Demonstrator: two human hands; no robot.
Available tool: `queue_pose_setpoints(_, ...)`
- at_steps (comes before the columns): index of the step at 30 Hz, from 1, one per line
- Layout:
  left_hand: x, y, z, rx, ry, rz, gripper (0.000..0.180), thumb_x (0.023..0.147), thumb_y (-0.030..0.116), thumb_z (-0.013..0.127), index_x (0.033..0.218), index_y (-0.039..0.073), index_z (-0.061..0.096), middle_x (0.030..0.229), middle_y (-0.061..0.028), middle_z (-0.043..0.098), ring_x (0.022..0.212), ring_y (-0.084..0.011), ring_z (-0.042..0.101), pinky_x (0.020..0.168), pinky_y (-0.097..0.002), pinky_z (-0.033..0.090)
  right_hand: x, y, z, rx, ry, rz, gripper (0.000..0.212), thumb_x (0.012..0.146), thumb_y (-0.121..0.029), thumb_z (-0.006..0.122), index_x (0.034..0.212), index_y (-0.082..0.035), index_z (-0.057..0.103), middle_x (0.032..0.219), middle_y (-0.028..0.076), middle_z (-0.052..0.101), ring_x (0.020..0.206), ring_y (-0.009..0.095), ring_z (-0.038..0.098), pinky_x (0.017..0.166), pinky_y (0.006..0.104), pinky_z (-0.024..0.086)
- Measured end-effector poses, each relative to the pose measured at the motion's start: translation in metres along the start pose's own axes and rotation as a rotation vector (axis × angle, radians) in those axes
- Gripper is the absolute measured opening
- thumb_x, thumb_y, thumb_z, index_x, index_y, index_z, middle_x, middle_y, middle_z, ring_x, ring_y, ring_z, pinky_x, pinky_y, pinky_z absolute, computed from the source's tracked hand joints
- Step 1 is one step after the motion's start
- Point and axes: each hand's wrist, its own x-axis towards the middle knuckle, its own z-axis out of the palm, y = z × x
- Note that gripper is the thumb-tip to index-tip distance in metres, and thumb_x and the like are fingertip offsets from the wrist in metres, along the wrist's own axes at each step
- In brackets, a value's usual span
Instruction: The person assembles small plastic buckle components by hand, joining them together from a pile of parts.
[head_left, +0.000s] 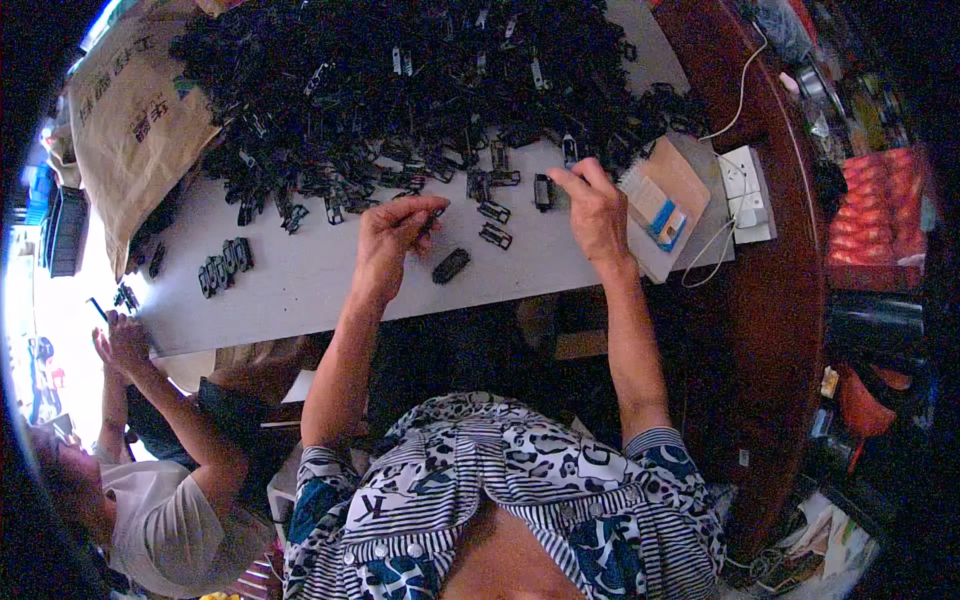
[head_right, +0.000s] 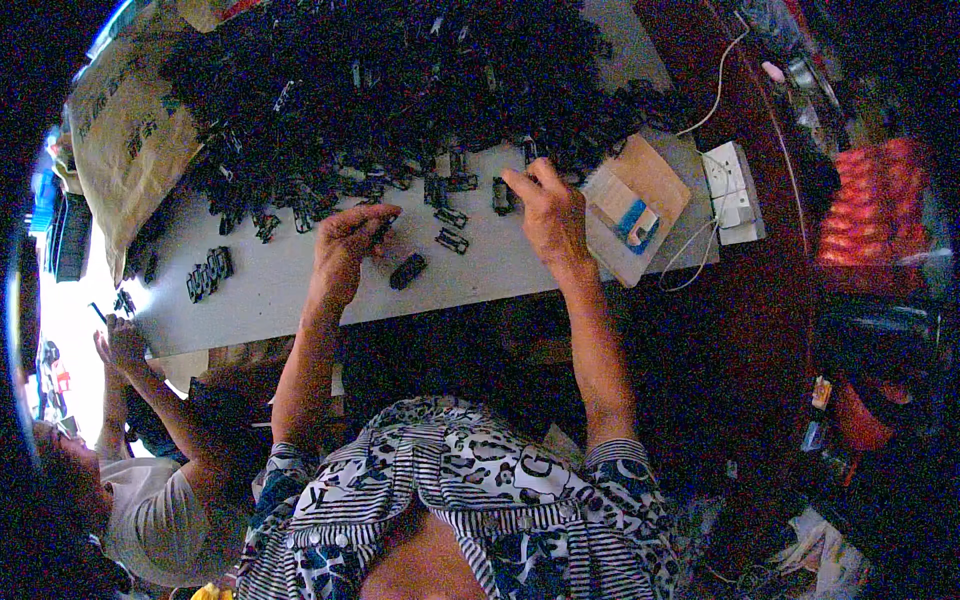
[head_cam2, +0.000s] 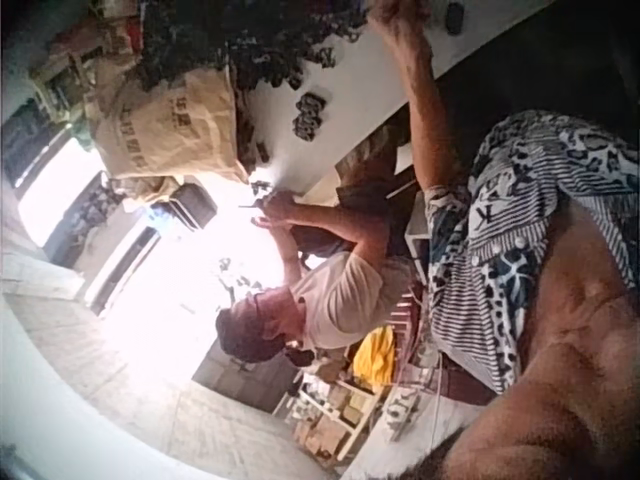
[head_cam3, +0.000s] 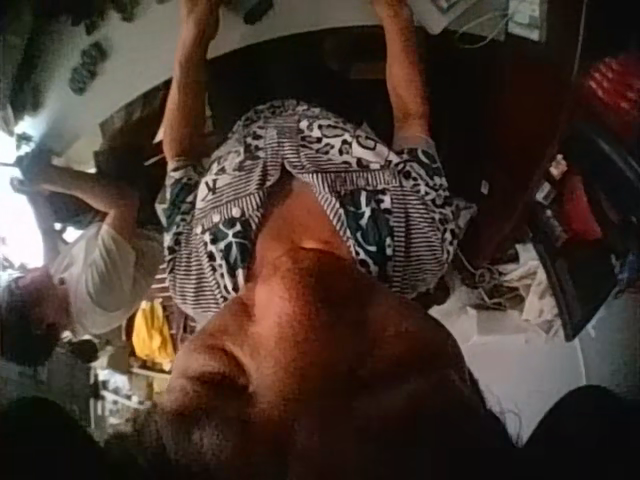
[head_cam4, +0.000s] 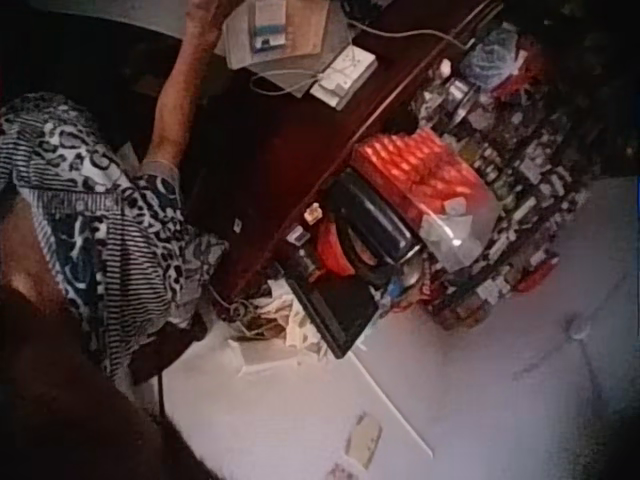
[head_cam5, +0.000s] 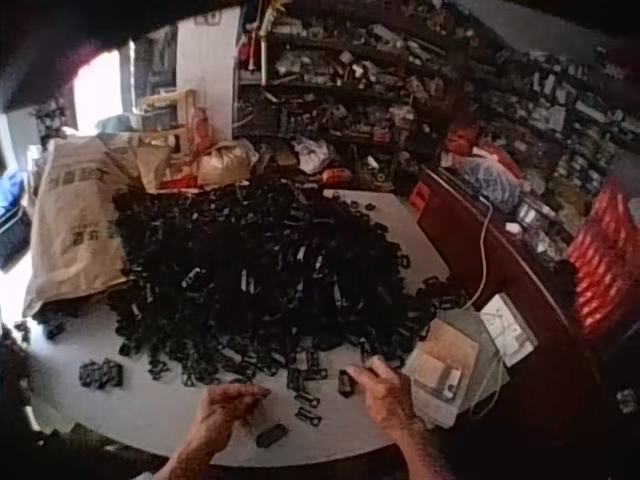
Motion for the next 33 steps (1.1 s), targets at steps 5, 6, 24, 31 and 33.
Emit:
queue_pose_setpoints(5,0.000,0.013,0.003,-0.280,0.010,-0.173,0.022,0.092,0.009,0.057,0.107,-0.001,0.067,0.097,-0.0068,0.065,0.077,-0.0082,0.055,0.068,-0.0239,0.047,0.004,0.007,-0.004,-0.045,-0.076,-0.204,0.036,0.076,0.001,0.055,0.108,-0.012,0.066,0.103,0.011,0.059,0.092,0.031,0.061,0.075,0.0401,0.053)
queue_pose_setpoints(6,-0.001,0.012,0.002,-0.279,0.013,-0.171,0.022,0.092,0.009,0.057,0.107,-0.001,0.067,0.097,-0.0068,0.065,0.077,-0.0082,0.055,0.068,-0.0239,0.047,0.006,0.006,-0.003,-0.057,-0.120,-0.281,0.036,0.076,0.001,0.056,0.107,-0.012,0.066,0.106,0.011,0.059,0.097,0.031,0.060,0.077,0.0400,0.052)
queue_pose_setpoints(24,-0.001,0.001,0.013,0.263,0.067,0.073,0.025,0.088,-0.003,0.052,0.111,0.002,0.060,0.076,-0.0057,0.061,0.065,-0.0087,0.054,0.059,-0.0271,0.048,-0.022,-0.043,0.013,1.764,-0.436,0.708,0.029,0.096,-0.021,0.050,0.121,-0.006,0.050,0.090,0.014,0.064,0.055,0.014,0.057,0.043,0.0233,0.042)
queue_pose_setpoints(31,-0.001,-0.002,0.012,0.677,0.049,0.325,0.025,0.081,0.001,0.062,0.104,0.006,0.066,0.085,-0.0126,0.063,0.076,-0.0270,0.063,0.068,-0.0350,0.049,-0.001,-0.020,0.017,1.528,-0.267,0.694,0.029,0.097,-0.023,0.050,0.121,-0.006,0.051,0.092,0.014,0.065,0.062,0.015,0.061,0.048,0.0238,0.047)
queue_pose_setpoints(33,-0.002,-0.003,0.012,0.767,0.052,0.391,0.024,0.079,0.003,0.064,0.103,0.008,0.068,0.088,-0.0128,0.062,0.079,-0.0316,0.063,0.069,-0.0373,0.049,0.002,-0.019,0.007,1.599,-0.247,0.717,0.029,0.096,-0.022,0.051,0.121,-0.006,0.051,0.092,0.014,0.065,0.063,0.015,0.061,0.048,0.0238,0.047)
